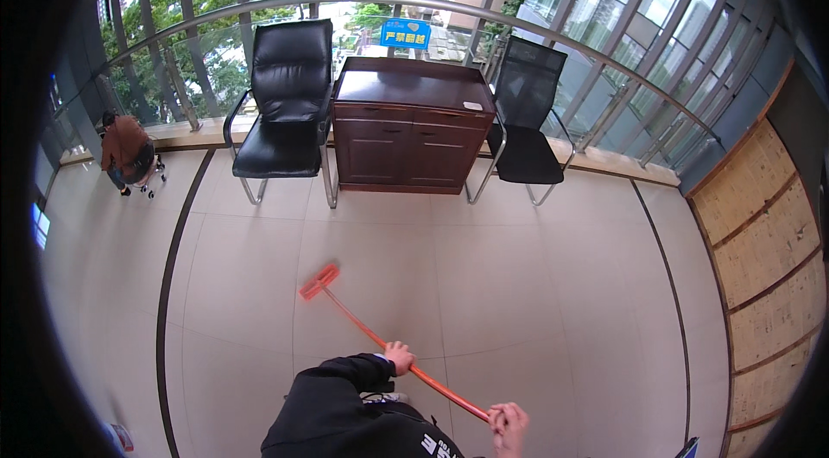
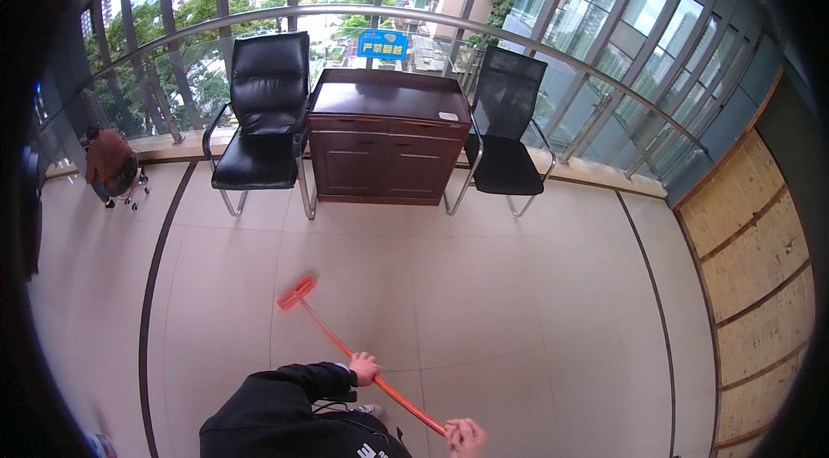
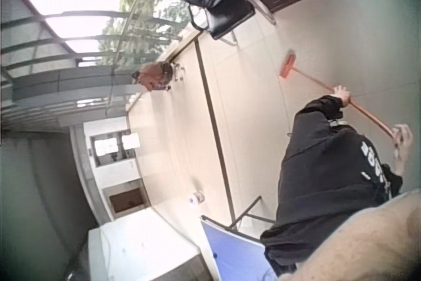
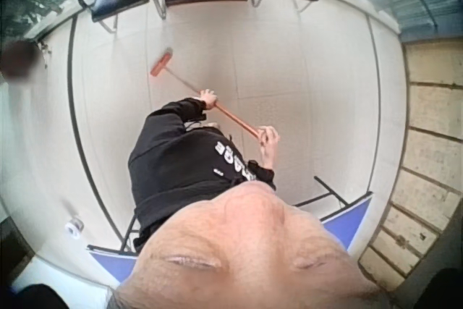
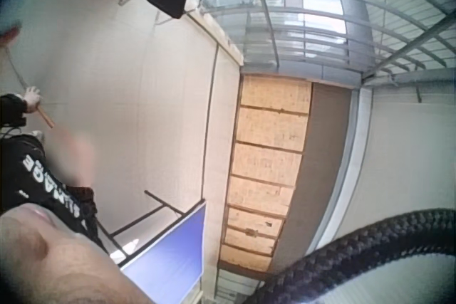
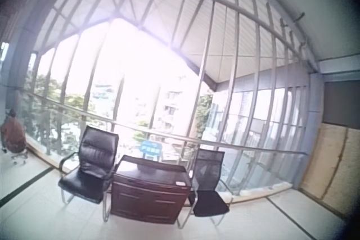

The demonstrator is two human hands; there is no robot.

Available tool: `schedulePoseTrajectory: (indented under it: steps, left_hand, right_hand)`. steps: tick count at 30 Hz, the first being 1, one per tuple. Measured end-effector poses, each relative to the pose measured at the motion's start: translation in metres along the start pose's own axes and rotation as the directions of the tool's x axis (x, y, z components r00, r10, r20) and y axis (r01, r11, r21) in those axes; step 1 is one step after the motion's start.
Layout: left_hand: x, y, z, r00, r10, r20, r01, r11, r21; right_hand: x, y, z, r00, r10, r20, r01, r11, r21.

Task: The person sweeps a tiled floor with an orange broom in a large indoor room. They move the broom back and forth across the floor, passing a blue table tennis table, chairs, and a desk. The person continues sweeping along the perimeter and center of the room.

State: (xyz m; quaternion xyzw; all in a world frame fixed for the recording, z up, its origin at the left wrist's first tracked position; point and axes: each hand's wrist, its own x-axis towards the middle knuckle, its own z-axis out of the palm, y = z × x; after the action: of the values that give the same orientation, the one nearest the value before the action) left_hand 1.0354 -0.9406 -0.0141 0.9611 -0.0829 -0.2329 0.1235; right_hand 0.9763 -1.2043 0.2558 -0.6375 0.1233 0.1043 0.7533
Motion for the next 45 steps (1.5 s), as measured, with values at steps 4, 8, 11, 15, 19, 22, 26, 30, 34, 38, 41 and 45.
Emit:
schedulePoseTrajectory:
  steps: [4,8,11,15,19,22,26,30,34,38,41,45]
  left_hand:
    - [0.022,0.066,-0.019,0.949,0.314,0.001,-0.314,0.949,0.008]
    - [0.050,0.157,-0.048,0.817,0.569,-0.096,-0.577,0.805,-0.141]
    - [0.069,0.222,-0.069,0.714,0.660,-0.234,-0.698,0.639,-0.324]
    - [0.096,0.282,-0.083,0.745,0.648,-0.158,-0.638,0.623,-0.452]
    - [0.115,0.300,-0.078,0.800,0.572,-0.181,-0.592,0.706,-0.388]
    - [0.128,0.284,-0.073,0.879,0.464,-0.114,-0.471,0.804,-0.363]
    - [0.145,0.251,-0.067,0.953,0.271,-0.136,-0.303,0.872,-0.384]
    - [0.149,0.224,-0.055,0.965,0.102,-0.243,-0.193,0.900,-0.391]
    - [0.140,0.213,-0.042,0.958,-0.006,-0.286,-0.112,0.913,-0.393]
    - [0.141,0.232,-0.045,0.954,-0.094,-0.284,-0.030,0.915,-0.402]
    - [0.157,0.268,-0.057,0.965,-0.029,-0.262,-0.083,0.909,-0.408]
    - [0.198,0.345,-0.083,0.952,0.232,-0.199,-0.300,0.841,-0.451]
  right_hand:
    - [-0.024,-0.048,-0.030,0.957,-0.275,-0.098,0.204,0.870,-0.449]
    - [-0.055,-0.111,-0.061,0.882,-0.328,-0.338,0.286,0.943,-0.169]
    - [-0.057,-0.138,-0.085,0.748,-0.479,-0.460,0.465,0.872,-0.153]
    - [-0.029,-0.159,-0.139,0.631,-0.556,-0.541,0.618,0.782,-0.084]
    - [0.018,-0.161,-0.199,0.763,-0.476,-0.437,0.581,0.801,0.140]
    - [0.072,-0.153,-0.221,0.805,-0.501,-0.319,0.575,0.792,0.207]
    - [0.133,-0.140,-0.226,0.878,-0.476,-0.055,0.472,0.840,0.268]
    - [0.166,-0.130,-0.217,0.924,-0.339,0.174,0.284,0.917,0.279]
    - [0.181,-0.124,-0.211,0.923,-0.214,0.321,0.161,0.970,0.183]
    - [0.182,-0.132,-0.228,0.939,-0.113,0.326,0.080,0.991,0.111]
    - [0.176,-0.146,-0.253,0.952,-0.247,0.181,0.225,0.965,0.133]
    - [0.171,-0.194,-0.306,0.902,-0.432,0.014,0.425,0.893,0.147]
